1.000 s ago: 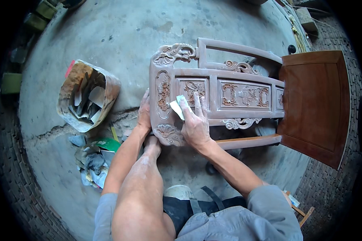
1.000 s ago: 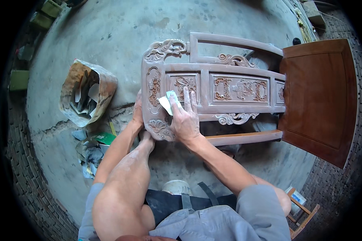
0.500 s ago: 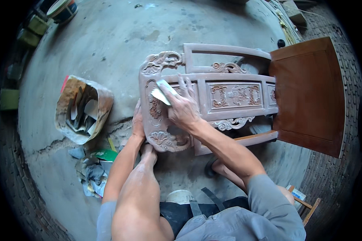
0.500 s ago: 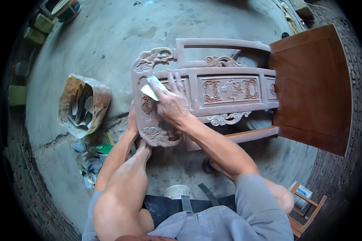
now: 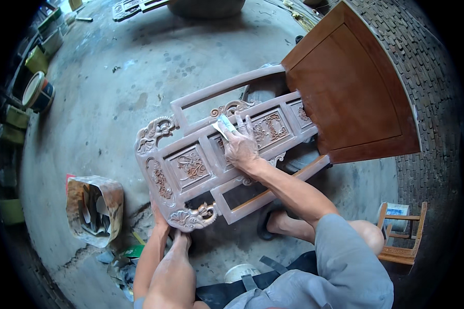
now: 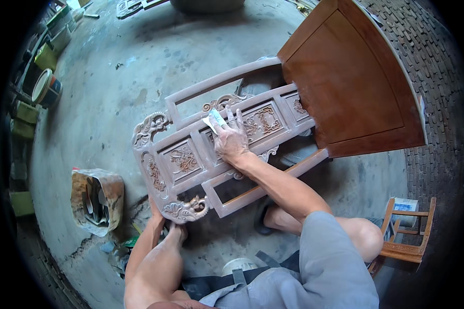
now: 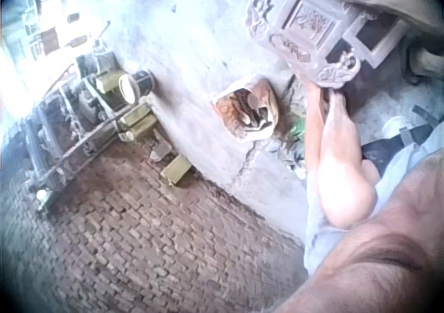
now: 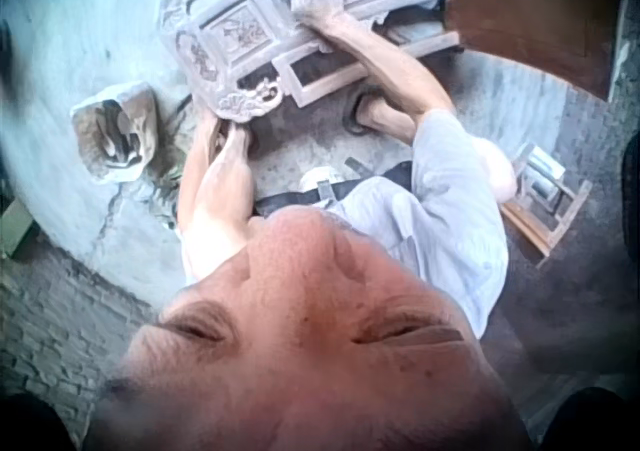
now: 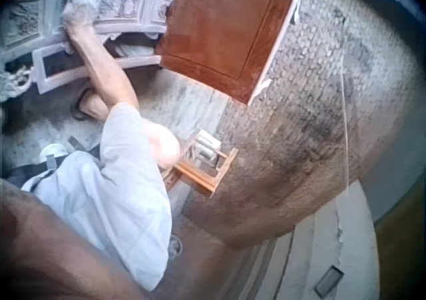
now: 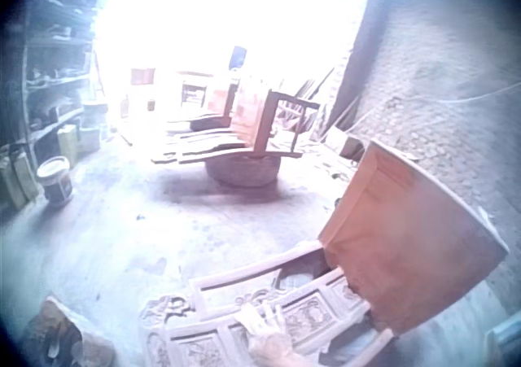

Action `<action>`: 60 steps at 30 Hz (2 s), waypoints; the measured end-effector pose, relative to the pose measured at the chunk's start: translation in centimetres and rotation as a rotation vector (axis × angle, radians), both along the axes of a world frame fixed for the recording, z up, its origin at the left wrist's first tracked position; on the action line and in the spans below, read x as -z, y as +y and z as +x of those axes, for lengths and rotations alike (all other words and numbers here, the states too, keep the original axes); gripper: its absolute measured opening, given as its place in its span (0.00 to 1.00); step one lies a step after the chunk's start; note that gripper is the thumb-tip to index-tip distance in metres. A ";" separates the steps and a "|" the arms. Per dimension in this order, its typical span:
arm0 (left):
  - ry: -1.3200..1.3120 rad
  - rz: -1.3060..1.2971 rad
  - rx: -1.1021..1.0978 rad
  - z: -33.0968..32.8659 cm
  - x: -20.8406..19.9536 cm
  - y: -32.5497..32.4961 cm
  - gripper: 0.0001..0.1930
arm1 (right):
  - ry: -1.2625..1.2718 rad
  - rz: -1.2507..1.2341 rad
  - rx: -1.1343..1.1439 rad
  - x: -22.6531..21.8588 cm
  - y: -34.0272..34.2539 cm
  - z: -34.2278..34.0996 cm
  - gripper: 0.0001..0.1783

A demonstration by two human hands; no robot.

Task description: The person sits on the floor and sands a carved wooden furniture piece using a sanding block. They systematically rub the sanding block over the flat surfaces and intricate carvings of the furniture.

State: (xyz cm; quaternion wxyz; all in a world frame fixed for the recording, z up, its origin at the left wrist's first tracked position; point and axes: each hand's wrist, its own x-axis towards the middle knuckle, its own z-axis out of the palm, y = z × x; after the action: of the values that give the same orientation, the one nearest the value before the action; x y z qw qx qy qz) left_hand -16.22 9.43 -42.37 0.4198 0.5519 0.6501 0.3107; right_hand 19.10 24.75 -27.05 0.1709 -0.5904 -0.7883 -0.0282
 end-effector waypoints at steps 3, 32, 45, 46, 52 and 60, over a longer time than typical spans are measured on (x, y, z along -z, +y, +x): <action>0.169 0.073 -0.049 1.7 -3.0 -0.3 0.27 | -0.025 0.013 0.149 -0.5 2.2 3.3 0.29; 0.115 0.101 -0.050 1.5 -3.3 -0.3 0.26 | -0.177 -0.013 -0.234 -3.7 4.6 8.9 0.30; 0.148 0.110 -0.043 0.0 -0.6 -0.3 0.33 | -0.020 -0.044 -0.125 -1.7 4.4 6.7 0.30; 0.156 0.126 -0.056 -0.8 0.3 -0.4 0.33 | -0.024 -0.052 -0.185 -1.3 5.8 5.0 0.31; 0.078 0.106 -0.060 0.8 -2.1 0.2 0.33 | -0.238 -0.040 -0.468 -3.7 8.2 7.8 0.38; 0.035 0.078 -0.030 1.2 -4.6 1.1 0.32 | -0.262 -0.091 -0.527 -4.7 8.8 6.2 0.37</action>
State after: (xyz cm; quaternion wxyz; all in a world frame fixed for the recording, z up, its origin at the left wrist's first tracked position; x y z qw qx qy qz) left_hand -15.04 10.53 -37.79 0.3819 0.5632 0.6529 0.3326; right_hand 25.32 33.53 -22.36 0.0426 -0.3637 -0.9302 -0.0233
